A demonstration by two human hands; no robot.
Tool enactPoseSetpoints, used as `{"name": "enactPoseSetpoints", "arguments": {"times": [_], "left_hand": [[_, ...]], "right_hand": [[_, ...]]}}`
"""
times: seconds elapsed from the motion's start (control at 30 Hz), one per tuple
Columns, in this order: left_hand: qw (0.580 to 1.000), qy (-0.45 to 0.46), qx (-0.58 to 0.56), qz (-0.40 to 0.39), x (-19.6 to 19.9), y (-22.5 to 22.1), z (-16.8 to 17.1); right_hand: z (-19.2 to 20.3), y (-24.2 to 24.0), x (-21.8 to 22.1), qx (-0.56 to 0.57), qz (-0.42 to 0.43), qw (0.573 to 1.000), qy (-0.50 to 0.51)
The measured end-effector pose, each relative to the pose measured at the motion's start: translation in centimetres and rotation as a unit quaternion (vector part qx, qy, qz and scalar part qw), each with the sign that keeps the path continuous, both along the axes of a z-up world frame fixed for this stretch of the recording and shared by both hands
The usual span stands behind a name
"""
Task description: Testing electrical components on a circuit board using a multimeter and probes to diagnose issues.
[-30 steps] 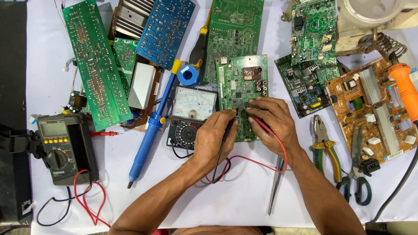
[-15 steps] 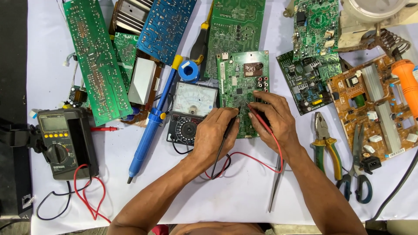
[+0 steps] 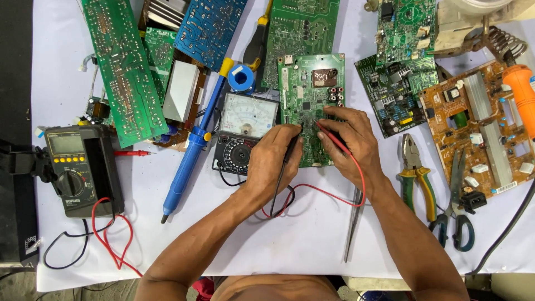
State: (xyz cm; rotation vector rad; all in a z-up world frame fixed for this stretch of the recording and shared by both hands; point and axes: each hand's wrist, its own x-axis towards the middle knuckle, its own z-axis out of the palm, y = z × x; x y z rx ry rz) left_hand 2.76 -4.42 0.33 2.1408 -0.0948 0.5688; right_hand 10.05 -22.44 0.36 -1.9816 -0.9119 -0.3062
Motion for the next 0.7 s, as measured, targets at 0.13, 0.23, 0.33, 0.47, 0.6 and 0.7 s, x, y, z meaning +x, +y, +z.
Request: {"name": "enactPoseSetpoints", "arguments": {"times": [0.13, 0.23, 0.33, 0.47, 0.6, 0.7], "left_hand": [[1.000, 0.014, -0.008, -0.004, 0.18, 0.05, -0.85], [0.999, 0.015, -0.046, 0.006, 0.01, -0.02, -0.37], [1.000, 0.009, -0.010, 0.001, -0.03, -0.01, -0.71], [1.000, 0.014, -0.027, 0.007, -0.12, -0.07, -0.68], [1.000, 0.003, 0.007, 0.004, -0.08, -0.05, -0.97], [1.000, 0.005, 0.002, 0.007, -0.09, -0.11, -0.89]], "right_hand": [[-0.23, -0.22, 0.29, -0.011, 0.009, 1.000, 0.004], [-0.21, -0.11, 0.29, -0.003, 0.009, 1.000, 0.006], [-0.29, -0.25, 0.45, -0.015, 0.014, 1.000, -0.012], [-0.08, -0.34, 0.32, 0.006, 0.025, 1.000, 0.010], [0.05, -0.17, 0.41, -0.004, 0.025, 1.000, 0.002], [-0.62, -0.54, 0.72, 0.003, 0.040, 0.999, 0.006]]}}
